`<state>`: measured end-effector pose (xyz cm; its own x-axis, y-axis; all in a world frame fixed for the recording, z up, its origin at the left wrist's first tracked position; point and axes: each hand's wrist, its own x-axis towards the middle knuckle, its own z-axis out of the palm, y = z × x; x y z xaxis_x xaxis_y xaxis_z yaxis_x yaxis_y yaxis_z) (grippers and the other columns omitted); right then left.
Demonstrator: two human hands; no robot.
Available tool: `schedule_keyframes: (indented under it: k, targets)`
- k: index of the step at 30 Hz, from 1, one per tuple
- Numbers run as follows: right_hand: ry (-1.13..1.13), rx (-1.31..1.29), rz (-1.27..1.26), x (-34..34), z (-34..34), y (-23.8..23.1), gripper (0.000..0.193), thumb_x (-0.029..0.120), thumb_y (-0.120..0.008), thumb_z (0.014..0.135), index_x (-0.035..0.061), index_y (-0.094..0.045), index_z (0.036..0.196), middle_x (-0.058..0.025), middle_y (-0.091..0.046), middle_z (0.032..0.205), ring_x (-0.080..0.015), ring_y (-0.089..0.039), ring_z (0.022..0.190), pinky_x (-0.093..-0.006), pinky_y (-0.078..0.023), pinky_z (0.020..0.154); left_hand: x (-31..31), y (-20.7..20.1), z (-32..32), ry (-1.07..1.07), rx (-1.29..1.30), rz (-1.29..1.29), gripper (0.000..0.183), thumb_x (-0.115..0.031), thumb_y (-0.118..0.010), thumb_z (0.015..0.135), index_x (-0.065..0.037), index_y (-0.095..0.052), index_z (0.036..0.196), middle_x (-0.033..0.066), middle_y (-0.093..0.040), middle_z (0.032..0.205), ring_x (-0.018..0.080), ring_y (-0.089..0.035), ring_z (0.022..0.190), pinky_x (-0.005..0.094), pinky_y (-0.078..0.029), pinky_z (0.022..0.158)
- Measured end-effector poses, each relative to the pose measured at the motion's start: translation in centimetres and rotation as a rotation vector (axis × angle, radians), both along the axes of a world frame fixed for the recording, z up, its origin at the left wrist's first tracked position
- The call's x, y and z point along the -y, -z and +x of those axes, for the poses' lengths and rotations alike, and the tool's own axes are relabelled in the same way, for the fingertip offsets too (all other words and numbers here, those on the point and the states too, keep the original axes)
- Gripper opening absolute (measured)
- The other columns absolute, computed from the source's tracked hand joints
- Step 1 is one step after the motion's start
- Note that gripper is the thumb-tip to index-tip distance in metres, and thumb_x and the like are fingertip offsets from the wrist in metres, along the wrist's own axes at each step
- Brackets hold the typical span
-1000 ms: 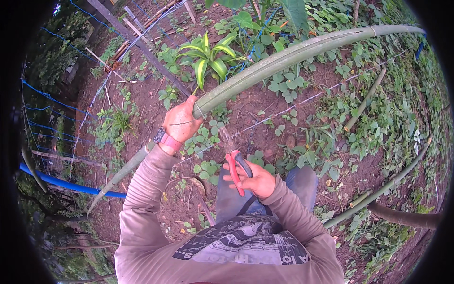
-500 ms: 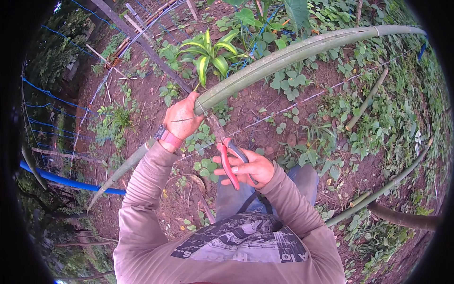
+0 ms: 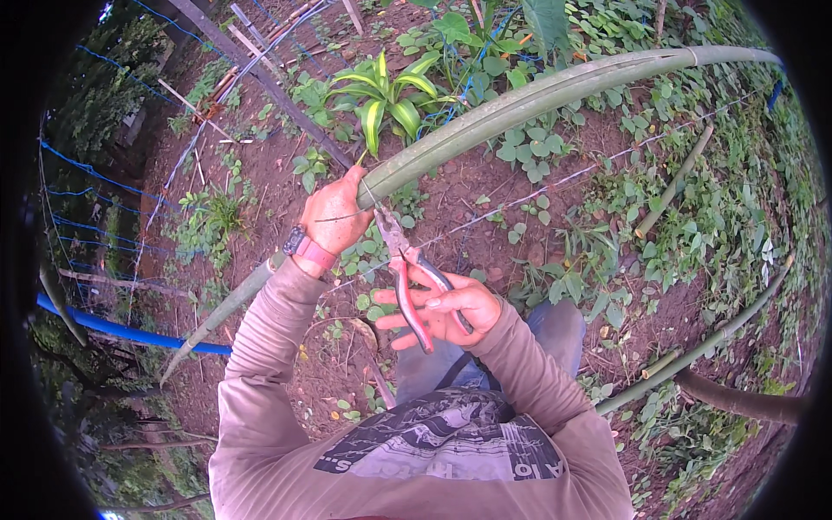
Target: The person secures long bamboo poles to a horizontal wire in a garden using a pair of pliers and thin wire, twisting the wire to fix the bamboo in place.
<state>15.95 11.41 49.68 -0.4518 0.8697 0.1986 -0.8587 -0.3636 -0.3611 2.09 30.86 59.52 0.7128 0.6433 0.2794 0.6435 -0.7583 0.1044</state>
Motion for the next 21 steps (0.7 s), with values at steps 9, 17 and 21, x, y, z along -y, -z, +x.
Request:
schedule_keyframes:
  k: [9, 17, 21]
  targets:
    - [0.461, 0.922, 0.113, 1.4, 0.8, -2.3, 0.074, 0.004, -0.063, 0.088, 0.0042, -0.03, 0.154, -0.0119, -0.057, 0.121, -0.0193, -0.062, 0.102, -0.0361, -0.055, 0.086, 0.0, -0.2, -0.3, -0.005, -0.009, 0.011, 0.04, -0.017, -0.072, 0.077, -0.01, -0.051, 0.11, 0.017, -0.07, 0.086, 0.0409, -0.068, 0.083, 0.0522, -0.054, 0.069]
    - [1.327, 1.572, 0.508, -5.5, 1.2, -10.3, 0.086, 0.0, -0.072, 0.079, 0.0046, -0.029, 0.154, -0.016, -0.06, 0.122, -0.0331, -0.061, 0.11, -0.0371, -0.048, 0.1, 0.2, -0.2, -0.3, 0.011, 0.046, -0.007, 0.038, -0.019, -0.072, 0.077, -0.011, -0.053, 0.108, 0.0168, -0.07, 0.088, 0.0408, -0.069, 0.083, 0.0522, -0.054, 0.069]
    - [1.185, 1.513, 0.652, -7.6, 0.9, -11.6, 0.084, 0.0, -0.072, 0.078, 0.0072, -0.033, 0.152, -0.0186, -0.054, 0.138, -0.0365, -0.055, 0.125, -0.0408, -0.047, 0.105, 0.1, -0.2, -0.2, -0.002, 0.033, -0.008, 0.04, -0.023, -0.073, 0.078, -0.011, -0.053, 0.111, 0.0161, -0.071, 0.089, 0.0401, -0.069, 0.083, 0.0517, -0.055, 0.069]
